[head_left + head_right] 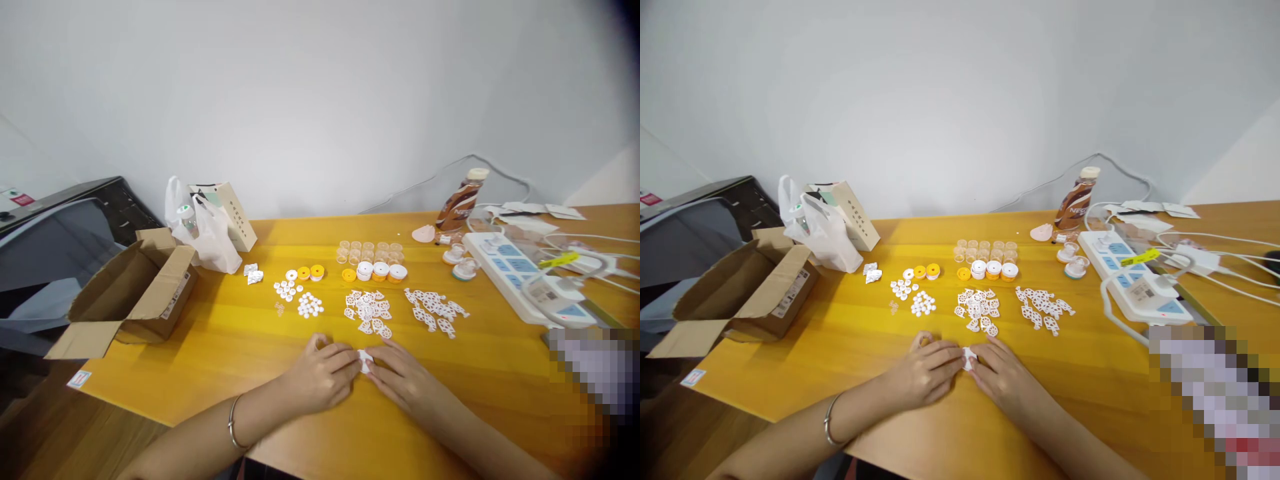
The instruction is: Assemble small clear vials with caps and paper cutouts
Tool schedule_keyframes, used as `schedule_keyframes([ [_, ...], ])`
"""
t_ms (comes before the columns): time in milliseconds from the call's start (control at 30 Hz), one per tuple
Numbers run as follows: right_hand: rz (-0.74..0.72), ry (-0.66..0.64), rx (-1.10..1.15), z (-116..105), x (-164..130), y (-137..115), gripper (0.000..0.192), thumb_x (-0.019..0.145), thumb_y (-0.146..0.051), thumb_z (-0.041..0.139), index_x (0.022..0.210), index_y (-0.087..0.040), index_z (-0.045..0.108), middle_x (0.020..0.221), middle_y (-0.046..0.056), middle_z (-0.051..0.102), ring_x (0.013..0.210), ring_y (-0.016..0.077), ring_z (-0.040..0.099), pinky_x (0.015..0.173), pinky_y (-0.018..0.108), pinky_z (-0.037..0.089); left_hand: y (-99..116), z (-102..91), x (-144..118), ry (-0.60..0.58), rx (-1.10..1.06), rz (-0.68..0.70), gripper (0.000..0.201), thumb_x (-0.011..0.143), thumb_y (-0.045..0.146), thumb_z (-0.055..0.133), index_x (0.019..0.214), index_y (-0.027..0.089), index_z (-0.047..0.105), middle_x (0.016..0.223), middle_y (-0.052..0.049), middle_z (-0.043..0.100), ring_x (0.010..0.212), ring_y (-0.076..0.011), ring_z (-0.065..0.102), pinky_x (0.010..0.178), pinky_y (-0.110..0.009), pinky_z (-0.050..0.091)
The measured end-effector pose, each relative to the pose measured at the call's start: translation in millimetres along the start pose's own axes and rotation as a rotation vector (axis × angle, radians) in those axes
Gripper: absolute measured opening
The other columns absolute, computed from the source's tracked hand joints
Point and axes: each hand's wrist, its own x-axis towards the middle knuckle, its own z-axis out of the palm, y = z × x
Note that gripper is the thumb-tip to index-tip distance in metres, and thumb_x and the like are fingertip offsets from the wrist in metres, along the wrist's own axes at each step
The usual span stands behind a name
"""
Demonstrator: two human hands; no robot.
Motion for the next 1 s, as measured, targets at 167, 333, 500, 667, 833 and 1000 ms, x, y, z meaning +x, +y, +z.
schedule_keyframes([
  [167, 0.042, 0.030, 0.078, 3, -3, 3, 0.025, 0.089, -0.013, 0.038, 0.091, -0.021, 0.061, 0.088, 0.006, 0.065, 0.084, 0.0175, 0.063, 0.087, 0.039, 0.049, 3, 1.0, 2, 0.037, -0.024, -0.033, 0.029, 0.086, 0.021, 0.043, 0.112, 0.018, 0.054, 0.105, -0.007, 0.063, 0.098, -0.0150, 0.056, 0.082, -0.033, 0.035],
  [333, 0.081, 0.080, 0.118, 3, -3, 5, 0.018, 0.087, -0.017, 0.043, 0.095, -0.022, 0.059, 0.091, 0.006, 0.067, 0.085, 0.0182, 0.064, 0.087, 0.040, 0.049, -20, -9.9, 2, 0.155, -0.080, -0.173, 0.022, 0.086, 0.021, 0.046, 0.104, 0.021, 0.058, 0.100, -0.005, 0.065, 0.093, -0.0146, 0.058, 0.083, -0.032, 0.036],
  [500, 0.181, 0.055, 0.194, -3, 3, 1, 0.015, 0.083, -0.018, 0.050, 0.096, -0.023, 0.055, 0.090, 0.006, 0.069, 0.083, 0.0191, 0.064, 0.080, 0.037, 0.052, -75, -20.4, -8, 0.232, -0.074, -0.531, 0.019, 0.084, 0.020, 0.049, 0.098, 0.022, 0.063, 0.094, -0.006, 0.065, 0.089, -0.0166, 0.059, 0.076, -0.030, 0.042],
  [667, 0.232, -0.004, 0.226, -7, 7, -3, 0.016, 0.081, -0.019, 0.051, 0.097, -0.022, 0.055, 0.090, 0.006, 0.068, 0.085, 0.0197, 0.063, 0.078, 0.036, 0.051, -97, -19.4, -14, 0.116, -0.083, -0.571, 0.019, 0.082, 0.020, 0.054, 0.095, 0.024, 0.066, 0.094, -0.004, 0.064, 0.089, -0.0167, 0.059, 0.079, -0.029, 0.044],
  [833, 0.231, -0.023, 0.241, -8, 7, -2, 0.017, 0.082, -0.018, 0.050, 0.097, -0.023, 0.055, 0.091, 0.006, 0.067, 0.084, 0.0198, 0.062, 0.077, 0.036, 0.051, -96, -14.5, -12, 0.109, -0.099, -0.502, 0.017, 0.082, 0.020, 0.053, 0.088, 0.021, 0.068, 0.088, -0.005, 0.065, 0.082, -0.0157, 0.060, 0.075, -0.029, 0.047],
  [1000, 0.223, -0.006, 0.257, -6, 6, -1, 0.016, 0.082, -0.019, 0.052, 0.097, -0.023, 0.055, 0.090, 0.006, 0.067, 0.084, 0.0194, 0.062, 0.077, 0.035, 0.051, -98, -10.0, -13, 0.139, -0.119, -0.492, 0.017, 0.083, 0.019, 0.051, 0.086, 0.018, 0.068, 0.082, -0.005, 0.064, 0.077, -0.0143, 0.060, 0.072, -0.026, 0.049],
])
